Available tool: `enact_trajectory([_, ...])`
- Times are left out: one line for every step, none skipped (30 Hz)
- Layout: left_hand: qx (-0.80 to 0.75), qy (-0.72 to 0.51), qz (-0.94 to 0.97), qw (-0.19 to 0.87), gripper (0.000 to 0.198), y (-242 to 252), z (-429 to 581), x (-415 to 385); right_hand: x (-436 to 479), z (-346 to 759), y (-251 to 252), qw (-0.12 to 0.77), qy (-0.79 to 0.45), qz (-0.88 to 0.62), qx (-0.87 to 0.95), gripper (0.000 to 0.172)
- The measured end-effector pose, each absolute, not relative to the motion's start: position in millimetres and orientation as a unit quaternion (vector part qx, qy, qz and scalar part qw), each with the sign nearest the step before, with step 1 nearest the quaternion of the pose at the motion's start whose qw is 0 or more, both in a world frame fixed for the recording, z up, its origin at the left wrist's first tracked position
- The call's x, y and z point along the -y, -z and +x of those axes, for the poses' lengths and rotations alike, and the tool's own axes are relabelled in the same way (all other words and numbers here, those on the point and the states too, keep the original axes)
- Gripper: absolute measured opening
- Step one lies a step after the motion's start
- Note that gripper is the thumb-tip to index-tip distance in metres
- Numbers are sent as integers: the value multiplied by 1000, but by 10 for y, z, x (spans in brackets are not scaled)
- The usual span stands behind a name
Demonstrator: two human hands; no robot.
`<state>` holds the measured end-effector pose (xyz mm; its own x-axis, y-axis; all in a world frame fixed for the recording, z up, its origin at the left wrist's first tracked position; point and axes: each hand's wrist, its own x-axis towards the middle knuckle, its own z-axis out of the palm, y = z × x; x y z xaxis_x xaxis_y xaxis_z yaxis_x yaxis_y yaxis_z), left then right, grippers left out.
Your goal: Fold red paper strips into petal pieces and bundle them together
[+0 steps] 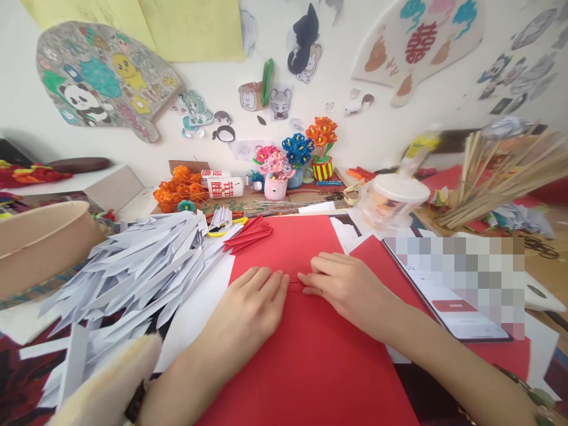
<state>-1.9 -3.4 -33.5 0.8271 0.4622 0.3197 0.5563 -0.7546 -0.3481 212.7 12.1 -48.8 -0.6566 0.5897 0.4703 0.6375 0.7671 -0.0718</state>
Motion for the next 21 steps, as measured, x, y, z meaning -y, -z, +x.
enact_trajectory([277,112,-931,212,28,344,-20,33,-120,2127,488,242,50,-338,908,42])
enact_trajectory([280,116,-931,205,27,350,-22,32,-118,2126,489,243,52,-338,908,43])
enact_trajectory([282,121,-931,200,26,353,-23,29,-116,2126,490,243,52,-338,908,43])
enact_trajectory([282,126,-930,198,26,353,-25,27,-115,2124,491,243,53,-339,908,42])
enact_trajectory([284,130,-929,196,25,351,-27,25,-113,2123,491,243,52,-339,908,42])
enact_trajectory([287,134,-928,196,25,348,-29,22,-112,2122,491,243,51,-338,908,41])
enact_trajectory([291,137,-926,198,24,347,-32,20,-112,2120,491,243,50,-337,908,41])
enact_trajectory([295,140,-924,200,24,347,-35,18,-112,2120,490,242,48,-337,909,40])
enact_trajectory([300,143,-922,201,23,350,-39,17,-112,2120,489,241,46,-336,909,39])
enact_trajectory([304,146,-920,201,23,355,-44,15,-113,2121,488,239,44,-335,910,39])
enact_trajectory([308,150,-918,199,23,362,-48,14,-113,2122,487,238,41,-335,911,38])
enact_trajectory([312,153,-917,195,22,369,-53,13,-113,2123,487,236,39,-334,911,37])
enact_trajectory([316,156,-917,188,22,377,-56,13,-112,2124,486,235,39,-334,912,36])
enact_trajectory([321,158,-916,180,22,382,-58,14,-110,2124,484,233,38,-334,913,34])
enact_trajectory([326,161,-916,172,21,385,-60,13,-107,2124,482,230,39,-335,913,32])
enact_trajectory([330,164,-915,164,21,385,-61,13,-103,2123,477,227,38,-339,912,30])
enact_trajectory([334,167,-914,156,20,382,-61,11,-97,2121,472,223,36,-343,912,28])
enact_trajectory([337,170,-914,150,19,377,-61,8,-90,2119,464,219,32,-351,910,24])
enact_trajectory([339,172,-913,146,19,371,-62,5,-84,2115,456,215,26,-361,907,21])
enact_trajectory([340,174,-913,144,18,365,-63,0,-77,2111,448,210,19,-374,903,17])
enact_trajectory([340,176,-913,144,18,359,-65,-4,-72,2106,441,207,14,-388,898,14])
